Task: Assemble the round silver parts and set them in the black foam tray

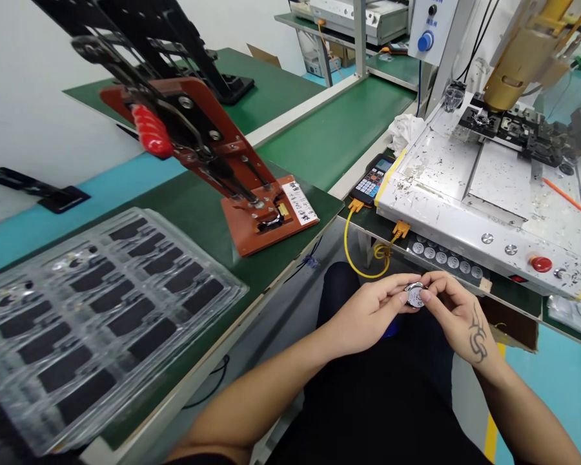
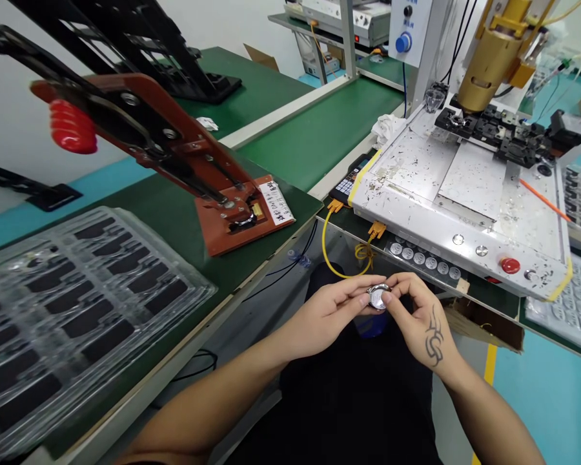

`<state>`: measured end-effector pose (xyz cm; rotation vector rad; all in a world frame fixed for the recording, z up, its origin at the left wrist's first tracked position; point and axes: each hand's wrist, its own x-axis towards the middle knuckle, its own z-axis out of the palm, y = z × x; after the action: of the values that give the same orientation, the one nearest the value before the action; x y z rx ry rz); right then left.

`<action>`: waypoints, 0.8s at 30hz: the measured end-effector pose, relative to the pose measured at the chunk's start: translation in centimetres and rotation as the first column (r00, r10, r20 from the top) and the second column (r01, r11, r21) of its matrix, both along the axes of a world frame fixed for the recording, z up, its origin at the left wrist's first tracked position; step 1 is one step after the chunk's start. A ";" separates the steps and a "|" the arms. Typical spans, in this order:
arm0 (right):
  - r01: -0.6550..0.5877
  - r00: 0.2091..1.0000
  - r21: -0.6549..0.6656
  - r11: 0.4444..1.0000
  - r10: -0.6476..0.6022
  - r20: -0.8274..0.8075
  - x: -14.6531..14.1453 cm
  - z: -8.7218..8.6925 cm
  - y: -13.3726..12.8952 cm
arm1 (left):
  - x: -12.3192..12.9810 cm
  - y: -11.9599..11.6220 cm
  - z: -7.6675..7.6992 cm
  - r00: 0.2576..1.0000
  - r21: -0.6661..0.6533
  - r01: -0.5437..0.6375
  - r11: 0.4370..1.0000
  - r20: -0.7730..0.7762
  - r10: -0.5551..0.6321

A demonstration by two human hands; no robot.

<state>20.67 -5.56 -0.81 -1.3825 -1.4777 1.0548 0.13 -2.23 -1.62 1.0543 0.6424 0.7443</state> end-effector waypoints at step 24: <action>0.061 0.970 0.279 0.958 -0.122 0.208 -1.1 -0.6 -0.3 | 0.6 -0.8 -0.6 0.973 0.303 -0.100 0.948 -0.171 0.157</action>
<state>19.60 -5.85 -1.45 -1.3897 -1.6339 0.6244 0.78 -3.04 -2.19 1.3796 0.7900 0.8763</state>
